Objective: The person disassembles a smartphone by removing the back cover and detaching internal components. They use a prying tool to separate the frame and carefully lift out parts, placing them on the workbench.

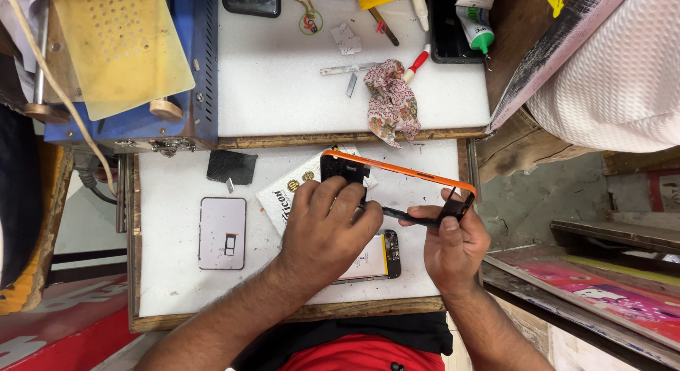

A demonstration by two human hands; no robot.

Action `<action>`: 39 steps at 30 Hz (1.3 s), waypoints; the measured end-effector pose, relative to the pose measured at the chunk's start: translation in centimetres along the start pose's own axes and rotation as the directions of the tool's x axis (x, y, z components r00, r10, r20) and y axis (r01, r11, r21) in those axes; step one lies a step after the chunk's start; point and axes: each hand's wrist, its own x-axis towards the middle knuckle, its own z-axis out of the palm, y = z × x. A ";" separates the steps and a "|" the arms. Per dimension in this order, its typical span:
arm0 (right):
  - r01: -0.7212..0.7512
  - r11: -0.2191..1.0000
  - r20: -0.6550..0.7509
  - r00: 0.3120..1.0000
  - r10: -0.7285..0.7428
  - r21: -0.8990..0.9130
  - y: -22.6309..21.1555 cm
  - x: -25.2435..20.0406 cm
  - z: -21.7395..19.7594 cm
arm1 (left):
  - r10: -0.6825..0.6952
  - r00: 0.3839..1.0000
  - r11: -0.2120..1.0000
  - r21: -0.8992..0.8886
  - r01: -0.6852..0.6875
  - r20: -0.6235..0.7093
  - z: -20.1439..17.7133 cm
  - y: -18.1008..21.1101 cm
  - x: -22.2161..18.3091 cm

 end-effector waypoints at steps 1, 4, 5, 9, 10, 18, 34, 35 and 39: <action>-0.003 1.000 -0.003 1.000 0.003 0.004 0.0 0.0 0.1 | 0.006 1.000 1.000 -0.012 -0.006 -0.008 0.1 0.0 -0.1; -0.033 0.999 -0.026 0.999 0.033 0.021 -0.1 0.2 0.3 | 0.020 1.000 1.000 -0.016 -0.020 -0.018 0.4 -0.1 -0.6; -0.046 0.999 -0.036 0.998 0.047 0.027 -0.1 0.2 0.3 | 0.022 1.000 1.000 0.004 -0.022 -0.012 0.7 -0.1 -0.7; -0.065 0.997 -0.094 0.993 0.069 0.044 0.1 0.4 0.5 | -0.005 1.000 0.996 0.085 0.006 -0.014 1.1 0.0 -1.1; -0.075 0.996 -0.103 0.991 0.079 0.048 0.1 0.5 0.4 | -0.031 0.999 0.998 0.055 0.032 -0.011 1.2 0.1 -1.1; -0.087 0.993 -0.115 0.989 0.095 0.075 0.7 0.4 0.1 | -0.138 0.990 0.956 -0.267 0.124 -0.033 -1.5 0.0 -0.5; -0.233 0.964 -0.058 0.969 0.242 0.129 0.4 0.7 -0.1 | -0.563 0.804 0.480 -0.716 0.506 0.191 -2.3 -3.7 -3.2; -0.269 0.953 -0.044 0.960 0.277 0.139 0.2 0.8 0.0 | -0.586 0.777 0.442 -0.713 0.544 0.230 -2.0 -3.8 -3.2; -0.369 0.914 0.098 0.929 0.357 0.169 -0.4 1.4 0.7 | -0.618 0.677 0.269 -0.701 0.660 0.401 -1.9 -4.8 -3.2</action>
